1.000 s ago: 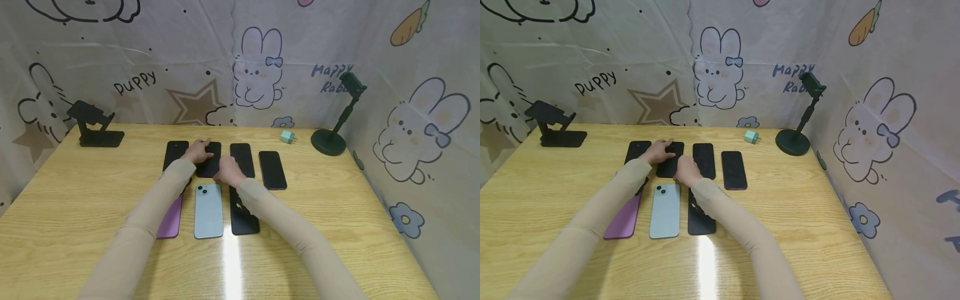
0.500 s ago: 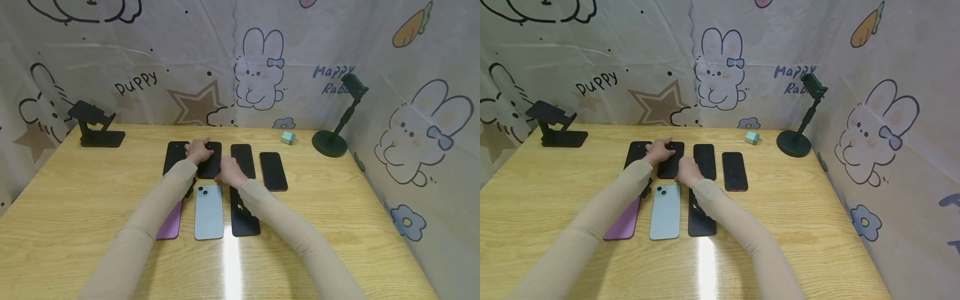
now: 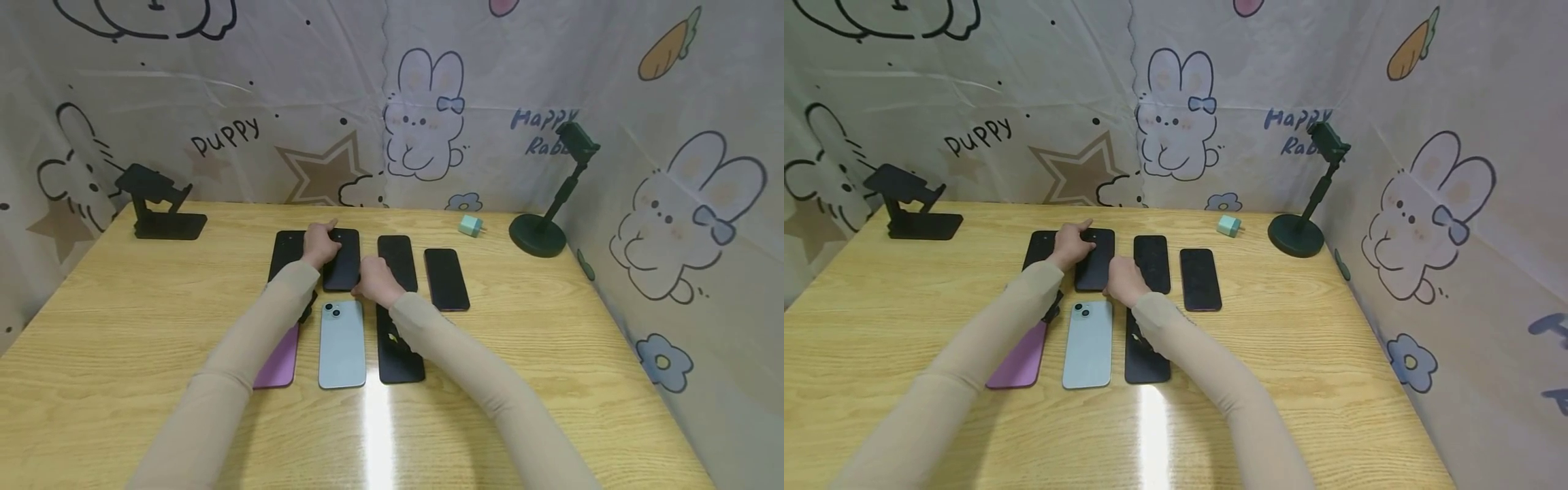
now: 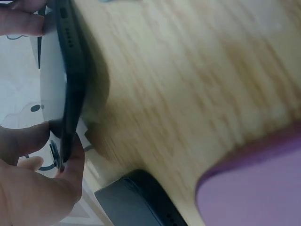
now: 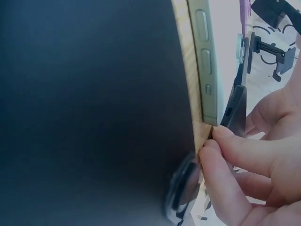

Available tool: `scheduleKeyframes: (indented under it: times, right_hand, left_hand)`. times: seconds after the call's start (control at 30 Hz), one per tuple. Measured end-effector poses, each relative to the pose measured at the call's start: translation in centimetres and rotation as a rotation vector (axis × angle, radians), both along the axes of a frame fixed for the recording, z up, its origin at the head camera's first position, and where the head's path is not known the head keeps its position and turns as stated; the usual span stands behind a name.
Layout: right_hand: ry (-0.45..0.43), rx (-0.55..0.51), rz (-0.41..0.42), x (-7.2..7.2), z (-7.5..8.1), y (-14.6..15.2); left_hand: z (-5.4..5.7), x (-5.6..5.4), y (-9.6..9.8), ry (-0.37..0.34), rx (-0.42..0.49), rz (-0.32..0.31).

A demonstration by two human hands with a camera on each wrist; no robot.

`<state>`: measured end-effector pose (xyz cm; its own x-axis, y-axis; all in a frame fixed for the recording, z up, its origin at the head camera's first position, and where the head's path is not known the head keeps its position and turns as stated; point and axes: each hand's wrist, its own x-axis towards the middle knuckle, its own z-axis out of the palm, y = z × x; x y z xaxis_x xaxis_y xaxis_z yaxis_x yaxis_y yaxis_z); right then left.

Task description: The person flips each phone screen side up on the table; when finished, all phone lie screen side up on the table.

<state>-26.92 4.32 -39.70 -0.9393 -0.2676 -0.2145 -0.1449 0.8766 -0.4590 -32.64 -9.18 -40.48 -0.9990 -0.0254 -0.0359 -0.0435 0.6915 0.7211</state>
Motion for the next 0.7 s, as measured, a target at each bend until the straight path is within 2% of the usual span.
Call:
scheduleKeyframes:
  times: [0.13, 0.27, 0.53, 0.7]
  right_hand:
    - [0.000, 0.021, -0.012, 0.14, 0.08, -0.18]
    - [0.009, -0.004, 0.005, 0.43, 0.13, -0.27]
    - [0.049, -0.104, 0.051, 0.74, -0.15, -0.22]
    - [0.082, -0.080, 0.046, 0.83, -0.25, -0.40]
  left_hand:
    - [0.08, 0.18, -0.02, 0.012, 0.028, 0.019]
    - [0.22, 0.34, -0.03, 0.015, 0.049, 0.041]
    - [0.48, 0.19, 0.10, -0.001, 0.024, 0.045]
    - [0.62, 0.06, 0.13, 0.008, 0.016, 0.043]
